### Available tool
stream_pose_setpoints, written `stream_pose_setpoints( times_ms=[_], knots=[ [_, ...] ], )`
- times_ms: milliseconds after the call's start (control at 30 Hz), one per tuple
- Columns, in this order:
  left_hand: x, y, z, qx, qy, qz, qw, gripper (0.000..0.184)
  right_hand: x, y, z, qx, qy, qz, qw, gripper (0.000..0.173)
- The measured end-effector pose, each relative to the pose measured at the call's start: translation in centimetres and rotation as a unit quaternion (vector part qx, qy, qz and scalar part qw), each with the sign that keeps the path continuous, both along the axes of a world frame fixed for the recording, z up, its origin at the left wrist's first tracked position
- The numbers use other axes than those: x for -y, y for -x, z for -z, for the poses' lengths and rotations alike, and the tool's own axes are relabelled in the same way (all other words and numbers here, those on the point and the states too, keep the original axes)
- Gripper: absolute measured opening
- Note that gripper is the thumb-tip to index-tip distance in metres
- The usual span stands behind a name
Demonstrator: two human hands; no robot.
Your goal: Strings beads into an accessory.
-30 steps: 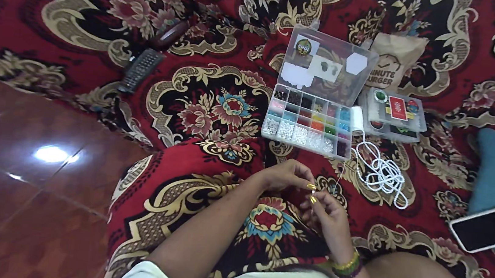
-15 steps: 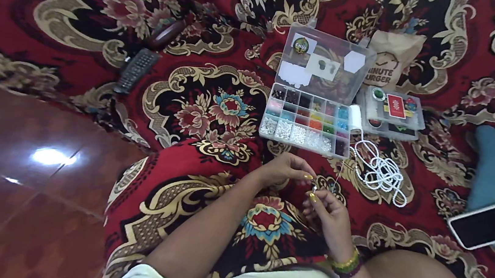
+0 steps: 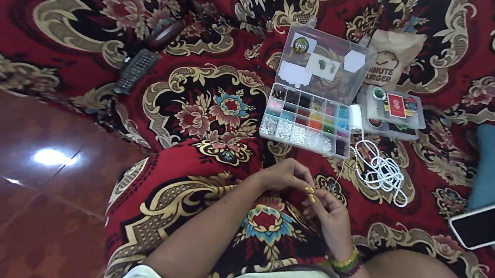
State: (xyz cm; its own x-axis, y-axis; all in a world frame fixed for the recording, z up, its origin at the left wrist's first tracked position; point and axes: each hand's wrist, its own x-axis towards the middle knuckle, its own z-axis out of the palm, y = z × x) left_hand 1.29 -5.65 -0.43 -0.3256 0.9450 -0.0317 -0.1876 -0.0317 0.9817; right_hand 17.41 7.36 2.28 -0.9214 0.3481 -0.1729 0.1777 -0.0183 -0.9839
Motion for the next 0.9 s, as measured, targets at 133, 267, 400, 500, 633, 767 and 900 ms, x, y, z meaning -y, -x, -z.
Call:
stream_pose_setpoints(
  times_ms=[133,267,400,500,633,767,900],
  knots=[
    [0.0,-0.2,-0.8,0.021,0.019,-0.026,0.999,0.012,0.1,0.0,-0.2,-0.009,0.003,0.005,1.0,0.014],
    [0.2,0.5,-1.5,-0.18,0.101,-0.241,0.948,0.021,-0.2,-0.3,-0.2,-0.044,0.021,0.008,0.999,0.017],
    [1.0,1.9,0.0,-0.441,0.192,-0.359,0.8,0.016,-0.3,-0.5,0.2,-0.067,0.029,0.004,0.997,0.017],
    [1.0,1.9,-0.1,-0.462,0.267,-0.352,0.769,0.025,-0.4,-0.4,0.2,-0.072,0.024,-0.018,0.997,0.018],
    [0.7,1.8,-0.4,-0.465,0.32,-0.338,0.753,0.024,-0.4,-0.3,0.1,-0.068,0.004,-0.023,0.997,0.018],
    [0.6,1.9,-0.6,-0.473,0.377,-0.318,0.73,0.028,-0.4,-0.4,0.2,-0.053,0.007,-0.025,0.998,0.018],
    [0.5,2.2,-0.2,-0.461,0.403,-0.304,0.73,0.031,-0.2,-0.5,0.2,-0.047,0.017,-0.024,0.998,0.016]
  ],
)
